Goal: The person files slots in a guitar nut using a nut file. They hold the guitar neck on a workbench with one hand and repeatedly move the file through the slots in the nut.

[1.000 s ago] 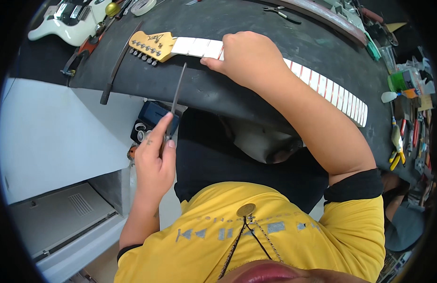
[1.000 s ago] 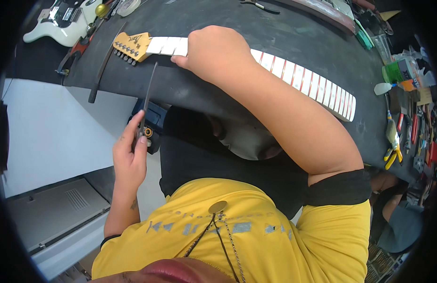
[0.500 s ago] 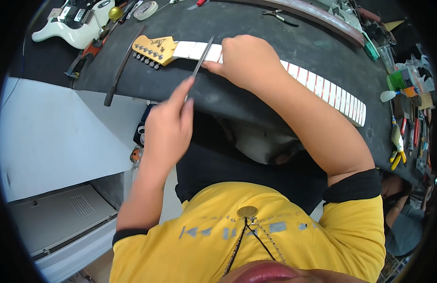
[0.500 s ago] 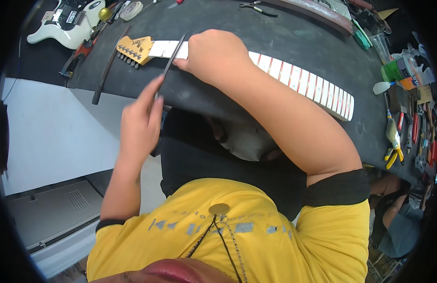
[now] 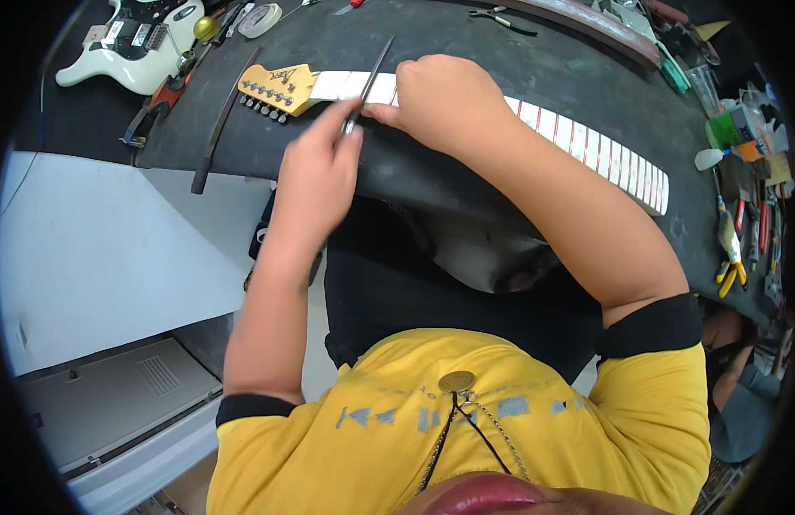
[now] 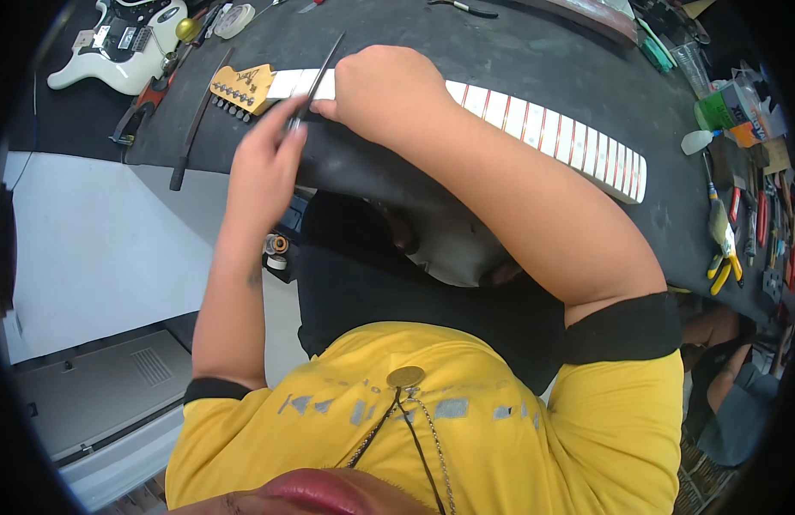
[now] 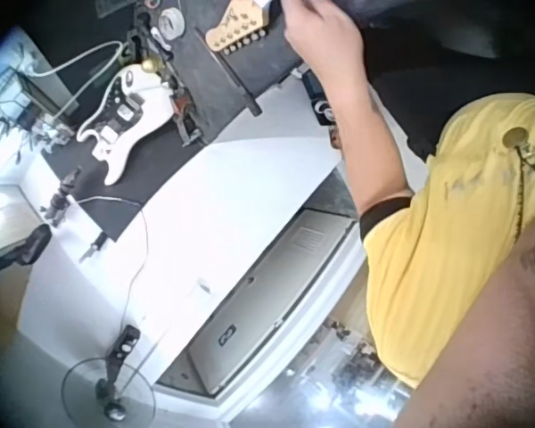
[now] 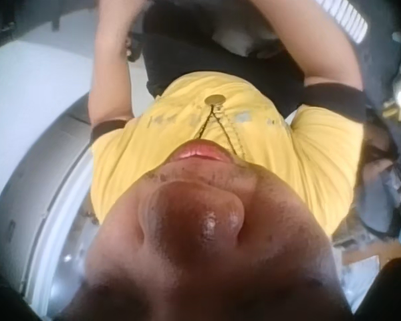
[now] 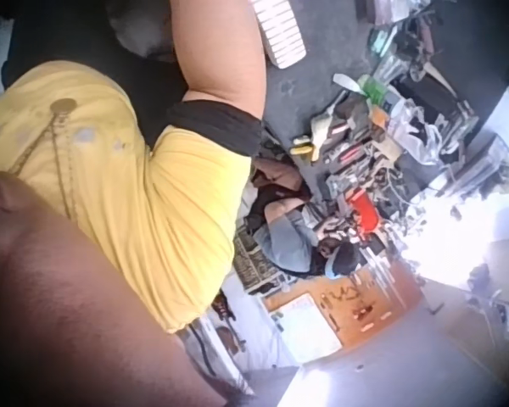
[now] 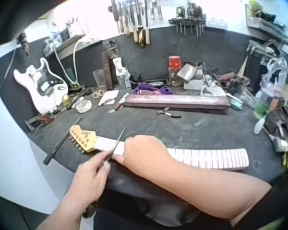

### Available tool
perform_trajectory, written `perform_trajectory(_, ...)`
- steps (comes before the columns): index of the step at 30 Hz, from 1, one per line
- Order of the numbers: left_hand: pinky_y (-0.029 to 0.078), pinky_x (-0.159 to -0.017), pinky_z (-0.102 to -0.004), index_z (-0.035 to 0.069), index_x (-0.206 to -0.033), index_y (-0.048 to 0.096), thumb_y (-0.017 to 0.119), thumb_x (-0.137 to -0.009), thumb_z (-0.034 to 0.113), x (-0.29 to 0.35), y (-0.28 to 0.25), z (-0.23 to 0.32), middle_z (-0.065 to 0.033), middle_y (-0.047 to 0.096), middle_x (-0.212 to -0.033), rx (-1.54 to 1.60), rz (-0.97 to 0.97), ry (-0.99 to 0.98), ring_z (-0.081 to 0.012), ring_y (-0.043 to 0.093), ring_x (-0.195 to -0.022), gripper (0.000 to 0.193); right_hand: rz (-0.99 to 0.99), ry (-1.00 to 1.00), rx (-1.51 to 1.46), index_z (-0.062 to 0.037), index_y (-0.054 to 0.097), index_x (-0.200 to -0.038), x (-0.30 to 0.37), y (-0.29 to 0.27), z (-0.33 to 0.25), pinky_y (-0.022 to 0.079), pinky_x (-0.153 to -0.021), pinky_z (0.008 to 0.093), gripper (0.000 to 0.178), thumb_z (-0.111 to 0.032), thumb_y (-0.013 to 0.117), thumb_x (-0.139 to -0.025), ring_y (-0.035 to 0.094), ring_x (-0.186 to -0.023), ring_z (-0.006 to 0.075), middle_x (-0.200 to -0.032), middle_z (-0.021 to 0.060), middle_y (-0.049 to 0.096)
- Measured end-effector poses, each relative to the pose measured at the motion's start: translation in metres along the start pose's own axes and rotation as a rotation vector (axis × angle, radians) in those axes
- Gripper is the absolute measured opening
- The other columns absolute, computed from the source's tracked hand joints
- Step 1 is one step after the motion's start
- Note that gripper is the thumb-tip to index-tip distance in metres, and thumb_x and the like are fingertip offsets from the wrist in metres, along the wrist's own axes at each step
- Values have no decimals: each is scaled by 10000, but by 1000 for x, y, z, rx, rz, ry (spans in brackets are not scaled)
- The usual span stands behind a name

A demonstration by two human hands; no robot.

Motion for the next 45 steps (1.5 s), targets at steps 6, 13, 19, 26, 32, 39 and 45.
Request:
perform_trajectory(6,487,-704,-295,73,-1557,678,618,-1115,37,82,-4,-26,-32,640,-835,47,45,1,-94,543,-737,447,33,23,-37,-38,849,-899,6,0,2,661,-778,473,488,-516,792,-982,819,-865,371,-861,177,812)
perform_trajectory(13,475,-691,-301,65,-1547,675,605,-1116,28,9,1,1,-1,600,-790,-5,7,21,-91,530,-726,438,78,-26,19,3,814,-927,6,4,-4,660,-735,448,624,-618,784,-980,820,-836,347,-864,174,802)
perform_trajectory(19,487,-711,-289,16,-1551,656,597,-1115,34,88,-3,-22,-19,630,-791,20,50,37,-101,575,-737,440,53,3,23,-8,814,-906,7,0,-4,656,-707,435,628,-628,768,-988,823,-826,338,-840,161,800)
perform_trajectory(26,461,-685,-277,33,-1579,638,595,-1136,67,-10,10,-7,-20,628,-816,23,-15,30,-89,522,-723,446,43,-24,40,-19,819,-900,4,3,-5,660,-724,435,615,-627,771,-984,824,-835,334,-859,157,808)
perform_trajectory(32,469,-689,-282,63,-1599,645,570,-1130,42,85,-6,-29,-13,611,-785,26,14,37,-70,518,-699,476,85,7,31,-13,815,-882,3,2,-3,659,-713,434,615,-618,778,-980,826,-836,330,-859,159,809)
perform_trajectory(39,459,-678,-310,62,-1561,658,610,-1136,97,0,8,-6,-27,568,-766,39,17,26,-96,498,-721,429,75,-17,21,-13,819,-876,3,0,-5,659,-699,431,596,-601,791,-974,823,-806,332,-806,165,797)
perform_trajectory(45,467,-675,-300,77,-1564,677,588,-1125,29,97,-1,-27,3,563,-749,21,59,50,-79,507,-691,451,39,8,10,-4,821,-895,5,2,-4,662,-706,432,585,-582,792,-980,822,-808,338,-818,162,799)
Point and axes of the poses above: each hand's wrist, its own x-axis away from the middle knuckle, its own y-axis out of the palm, z = x × y, the point moved 5 cm from there along -x, towards the middle knuckle
